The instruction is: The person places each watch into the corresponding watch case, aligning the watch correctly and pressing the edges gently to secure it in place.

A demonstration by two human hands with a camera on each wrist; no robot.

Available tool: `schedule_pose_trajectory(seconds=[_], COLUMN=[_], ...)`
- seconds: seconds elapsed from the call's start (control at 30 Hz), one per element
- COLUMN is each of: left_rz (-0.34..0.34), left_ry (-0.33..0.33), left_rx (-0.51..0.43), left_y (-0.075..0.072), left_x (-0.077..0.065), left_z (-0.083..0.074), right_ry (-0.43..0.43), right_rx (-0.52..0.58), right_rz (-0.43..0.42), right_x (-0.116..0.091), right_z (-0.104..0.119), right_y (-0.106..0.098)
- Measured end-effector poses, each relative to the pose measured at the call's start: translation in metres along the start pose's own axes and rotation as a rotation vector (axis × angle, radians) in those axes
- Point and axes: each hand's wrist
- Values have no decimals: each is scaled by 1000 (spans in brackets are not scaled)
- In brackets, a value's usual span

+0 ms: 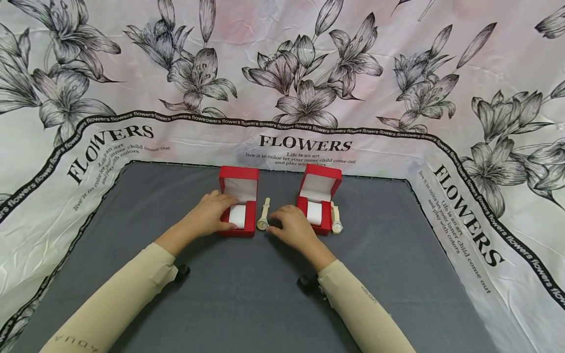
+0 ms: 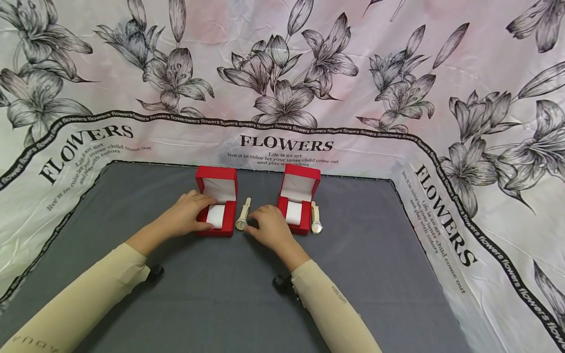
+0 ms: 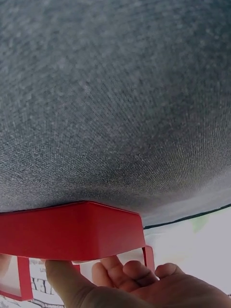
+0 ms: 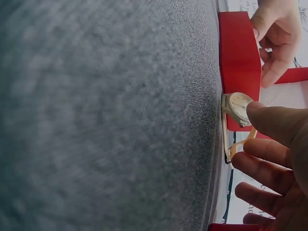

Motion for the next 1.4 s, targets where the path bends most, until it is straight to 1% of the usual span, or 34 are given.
schedule_pose_trajectory(seconds=[0.3,0.37,0.5,0.63,0.83,0.9,1.0,1.1,1.2,1.27,1.4], left_rz=[-11,-23,-77,-135,-223,-248,-286,-332,-371,-377,-362], left_ry=[27,36,71,104,119,116,102,85,63,45,26], left_rx=[3,13,34,70,145,154,137,81,23,-10,-50], left_y=[-3,-4,-4,-2,1,2,2,-1,-6,-9,-14], left_x=[4,5,4,4,1,-1,-6,-11,-15,-17,-23], left_z=[0,-1,-3,-5,-8,-10,-12,-15,-17,-20,-26], right_ry=[-9,-15,-12,12,41,53,75,88,77,71,50], right_rx=[6,15,36,64,142,171,200,222,238,251,286], right_rz=[10,6,9,11,2,-3,11,25,5,-13,-44], right_x=[7,8,12,15,18,18,17,15,13,12,6], right_z=[-2,-2,-3,-3,1,2,4,6,8,8,8], right_y=[-2,-2,-1,1,2,3,5,7,7,7,3])
Point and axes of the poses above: each hand's wrist, its own x-axis towards the middle knuckle, its own y-axis out of the palm, z = x × y, and after that the axes turned 14 degrees about z, right-handed
